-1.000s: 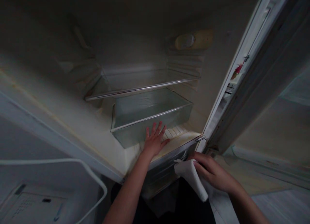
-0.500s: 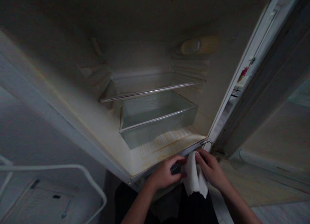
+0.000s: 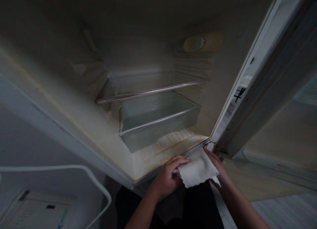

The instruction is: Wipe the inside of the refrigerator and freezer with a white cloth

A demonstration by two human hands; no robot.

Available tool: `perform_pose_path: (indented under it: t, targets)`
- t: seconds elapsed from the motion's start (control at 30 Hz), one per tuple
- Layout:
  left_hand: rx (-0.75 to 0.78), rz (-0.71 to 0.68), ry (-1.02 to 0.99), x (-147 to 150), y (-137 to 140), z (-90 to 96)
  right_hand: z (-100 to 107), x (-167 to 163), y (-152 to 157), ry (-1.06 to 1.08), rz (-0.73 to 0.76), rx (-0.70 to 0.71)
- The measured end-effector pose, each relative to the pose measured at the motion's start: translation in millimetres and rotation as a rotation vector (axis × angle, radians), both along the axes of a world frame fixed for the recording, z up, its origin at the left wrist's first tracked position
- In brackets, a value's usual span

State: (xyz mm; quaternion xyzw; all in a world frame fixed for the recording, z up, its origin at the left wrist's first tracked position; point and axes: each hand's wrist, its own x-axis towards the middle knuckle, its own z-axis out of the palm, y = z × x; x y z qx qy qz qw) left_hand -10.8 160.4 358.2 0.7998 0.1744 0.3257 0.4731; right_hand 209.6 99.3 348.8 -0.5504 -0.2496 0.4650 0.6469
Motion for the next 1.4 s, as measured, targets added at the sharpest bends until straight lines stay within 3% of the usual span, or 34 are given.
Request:
perform_pose_path:
  t: [0.1, 0.23, 0.33, 0.4, 0.5, 0.57, 0.63, 0.77, 1.07, 1.17, 1.23, 1.33, 1.4]
  targets:
    - [-0.026, 0.0, -0.058, -2.5, 3.1, 0.3, -4.2, -3.6, -1.0, -0.083, 0.103, -0.01]
    - [-0.202, 0.313, -0.02, -2.1, 3.5, -3.1, -4.1, -10.5, -4.7, -0.508, 0.048, 0.149]
    - [-0.353, 0.483, -0.01, 1.6, 2.0, -4.7, -1.7, -16.8, -8.7, -0.606, 0.08, 0.216]
    - [-0.386, 0.461, -0.015, 2.3, 0.7, -2.9, -0.3, -21.5, -10.9, -0.565, 0.232, 0.246]
    - [-0.304, 0.244, 0.016, -0.3, -2.0, 2.7, 0.1, -28.6, -12.3, -0.583, 0.436, 0.295]
    - [-0.253, 0.08, 0.007, -2.4, -4.0, 5.9, -0.6, -33.1, -11.8, -0.621, 0.495, 0.317]
    - [-0.272, 0.023, -0.011, -2.8, -5.9, 7.5, -1.3, -36.6, -10.6, -0.639, 0.51, 0.318]
    - [-0.368, 0.144, 0.019, 0.1, -6.8, 5.9, -0.8, -38.4, -10.0, -0.633, 0.533, 0.316]
    - [-0.363, 0.389, 0.03, -9.8, -8.7, -0.6, -1.5, -41.8, -18.6, -0.754, 0.775, 0.346]
    - [-0.347, 0.403, 0.04, -13.4, -7.9, 0.2, -8.0, -44.0, -14.5, -0.684, 0.685, 0.31]
    - [-0.354, 0.411, 0.017, -16.8, -7.4, 2.5, -13.3, -40.4, -7.3, -0.605, 0.51, 0.244]
    - [-0.323, 0.456, -0.105, -24.4, -8.4, 7.2, -17.0, -28.0, 2.5, -0.58, 0.012, 0.236]
    - [-0.29, 0.494, -0.173, -29.1, -9.8, 11.1, -14.7, -20.7, 3.1, -0.653, -0.269, 0.396]
